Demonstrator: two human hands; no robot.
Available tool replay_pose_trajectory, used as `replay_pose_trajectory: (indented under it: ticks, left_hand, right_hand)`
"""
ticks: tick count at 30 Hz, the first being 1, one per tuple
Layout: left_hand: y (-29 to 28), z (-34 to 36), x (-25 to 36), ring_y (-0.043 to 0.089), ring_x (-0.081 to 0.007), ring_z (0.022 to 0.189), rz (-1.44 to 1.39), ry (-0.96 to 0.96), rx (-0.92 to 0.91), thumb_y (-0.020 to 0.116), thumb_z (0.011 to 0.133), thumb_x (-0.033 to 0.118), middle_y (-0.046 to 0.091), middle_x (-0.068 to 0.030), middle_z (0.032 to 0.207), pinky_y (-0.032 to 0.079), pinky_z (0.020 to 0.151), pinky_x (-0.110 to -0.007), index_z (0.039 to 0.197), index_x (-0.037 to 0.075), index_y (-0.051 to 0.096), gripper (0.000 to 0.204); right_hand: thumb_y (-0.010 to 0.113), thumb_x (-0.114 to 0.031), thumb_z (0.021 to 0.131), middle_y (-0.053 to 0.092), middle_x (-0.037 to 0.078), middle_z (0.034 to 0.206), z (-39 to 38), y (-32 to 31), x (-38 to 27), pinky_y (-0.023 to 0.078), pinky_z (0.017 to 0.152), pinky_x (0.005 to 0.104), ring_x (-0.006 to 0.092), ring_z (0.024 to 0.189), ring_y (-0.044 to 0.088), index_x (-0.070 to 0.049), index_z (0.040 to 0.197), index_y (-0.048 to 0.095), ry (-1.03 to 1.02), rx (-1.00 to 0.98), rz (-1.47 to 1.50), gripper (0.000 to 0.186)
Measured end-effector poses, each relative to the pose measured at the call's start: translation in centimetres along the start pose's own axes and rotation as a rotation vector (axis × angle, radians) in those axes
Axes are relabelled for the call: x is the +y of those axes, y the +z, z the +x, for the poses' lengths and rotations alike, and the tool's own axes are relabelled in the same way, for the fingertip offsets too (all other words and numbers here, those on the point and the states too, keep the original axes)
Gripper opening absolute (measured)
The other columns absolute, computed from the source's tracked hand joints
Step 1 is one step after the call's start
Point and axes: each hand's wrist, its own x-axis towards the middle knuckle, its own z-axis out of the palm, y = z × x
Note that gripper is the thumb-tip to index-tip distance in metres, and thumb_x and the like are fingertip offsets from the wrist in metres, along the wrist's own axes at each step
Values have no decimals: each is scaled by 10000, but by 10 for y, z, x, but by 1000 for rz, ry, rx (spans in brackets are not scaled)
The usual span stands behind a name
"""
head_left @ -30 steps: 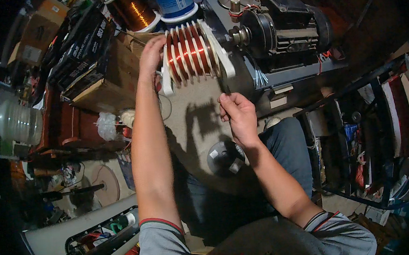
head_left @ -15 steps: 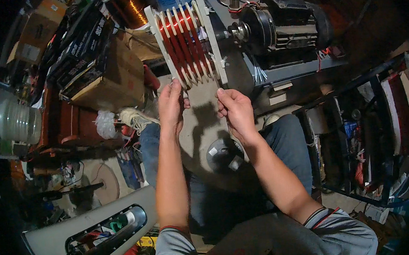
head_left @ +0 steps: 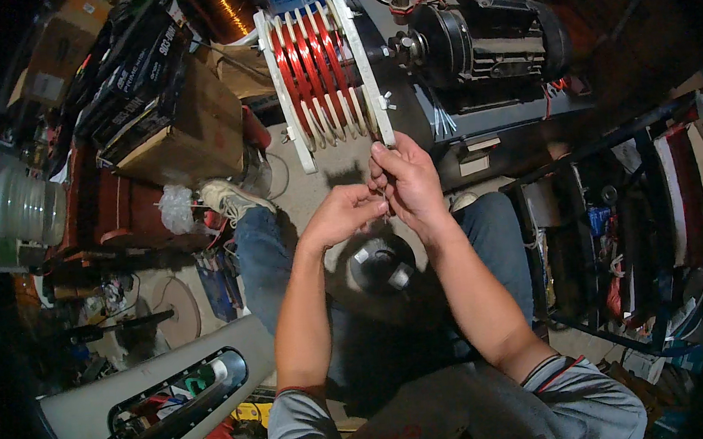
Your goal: The person winds red wire onto a white slotted bobbin using a motorized coil winder. They guide the wire by hand, pause to adjust the winding, and continue until the bobbin is filled.
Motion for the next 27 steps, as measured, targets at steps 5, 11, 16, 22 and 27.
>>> replay_pose_trajectory:
  ticks: [5, 11, 16, 22, 27]
  left_hand:
    - [5, 9, 2, 546, -71, 713, 2, 227, 208, 650, 879, 166, 633, 7, 815, 470, 624, -241, 926, 23, 662, 151]
    - [4, 17, 22, 541, -97, 783, 147, 452, 370, 661, 864, 162, 625, -12, 820, 434, 713, -253, 878, -7, 679, 171]
    - [6, 17, 21, 552, -88, 850, 96, 431, 419, 630, 893, 208, 632, -21, 897, 443, 736, -248, 958, -1, 658, 220]
    - [-17, -7, -10, 579, -128, 819, -421, 366, 523, 490, 969, 364, 612, -62, 989, 450, 691, -257, 1149, 17, 520, 391]
    - [-14, -4, -5, 574, -132, 704, -295, 523, 568, 493, 971, 353, 603, -71, 859, 443, 615, -255, 990, 11, 558, 349]
  right_hand:
    - [590, -161, 912, 607, 83, 951, -6, -8, -4, 455, 784, 258, 132, 885, 573, 31, 1249, 451, -120, 31, -265, 412]
    - [586, -167, 918, 607, 131, 1075, -40, -45, 48, 435, 906, 298, 183, 1001, 578, 37, 1247, 467, -125, 68, -393, 405]
    - [569, -175, 931, 569, 22, 791, -43, -43, 57, 410, 591, 230, 87, 665, 515, 3, 1016, 555, -84, 35, -131, 198]
    - [559, -165, 930, 480, -42, 688, -50, -35, 49, 319, 489, 210, 32, 586, 397, -26, 925, 561, -91, 224, -248, 139]
    - [564, -150, 924, 483, -47, 702, -45, -38, 55, 328, 529, 202, 27, 612, 404, -22, 913, 556, -229, 190, -305, 129]
